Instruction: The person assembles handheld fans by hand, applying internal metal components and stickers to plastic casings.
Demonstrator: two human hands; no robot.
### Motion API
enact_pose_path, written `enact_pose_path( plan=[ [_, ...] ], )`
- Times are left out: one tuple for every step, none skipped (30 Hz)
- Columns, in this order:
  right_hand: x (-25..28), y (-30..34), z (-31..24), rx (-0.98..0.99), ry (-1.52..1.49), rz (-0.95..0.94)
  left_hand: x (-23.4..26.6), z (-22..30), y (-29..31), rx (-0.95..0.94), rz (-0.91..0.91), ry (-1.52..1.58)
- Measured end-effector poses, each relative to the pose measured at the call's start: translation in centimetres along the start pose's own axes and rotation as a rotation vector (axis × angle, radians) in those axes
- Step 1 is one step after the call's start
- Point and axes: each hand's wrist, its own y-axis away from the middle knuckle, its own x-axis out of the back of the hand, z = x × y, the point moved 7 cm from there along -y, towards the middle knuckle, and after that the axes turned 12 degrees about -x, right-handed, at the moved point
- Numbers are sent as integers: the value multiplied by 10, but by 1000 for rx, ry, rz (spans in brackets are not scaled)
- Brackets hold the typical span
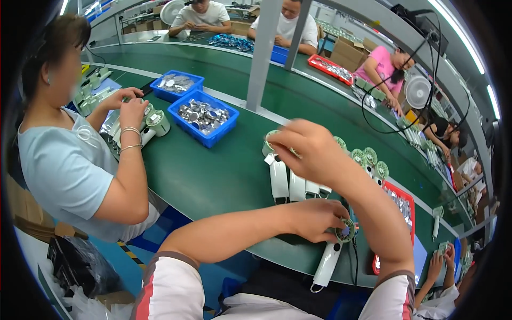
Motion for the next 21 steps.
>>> enact_pose_path(
  plan=[
    [-24,-26,11,5,1,-38,9,9,-5,78,-73,61],
    [-49,-51,20,10,2,-78,15,14,-7,78,-72,51],
    [-73,-75,29,2,41,-114,14,14,-7,104,-95,79],
    [-94,-95,39,-12,83,-151,9,13,-8,126,-120,111],
    [-116,-113,48,-33,112,-193,0,6,-2,20,10,89],
    [-137,-128,55,-54,130,-237,-2,3,1,30,13,86],
    [-152,-139,55,-51,122,-241,2,7,3,-46,66,43],
    [-171,-147,63,-138,214,-358,6,13,3,-124,117,0],
    [-186,-150,74,-227,308,-474,7,13,2,-119,148,29],
    [-193,-153,76,-224,301,-481,7,12,2,-112,154,30],
    [-200,-152,83,-261,321,-542,8,11,1,-120,181,75],
    [-207,-149,90,-299,342,-604,8,11,0,-128,209,120],
    [-208,-150,93,-282,309,-558,8,9,-1,-127,214,120],
    [-209,-148,99,-280,309,-562,4,7,-3,-115,178,101],
    [-210,-146,103,-281,251,-547,0,6,-3,-103,143,81],
    [-209,-145,105,-283,193,-530,2,6,-4,-104,146,81],
    [-209,-143,107,-282,195,-532,1,6,-5,-81,125,112],
    [-207,-144,107,-250,203,-473,0,5,-5,-59,104,142],
    [-202,-145,103,-215,211,-413,0,5,-5,-60,106,139],
    [-201,-143,100,-212,213,-413,1,5,-4,-63,117,143],
    [-192,-141,95,-190,130,-313,1,6,-4,-66,128,147]
  ],
)
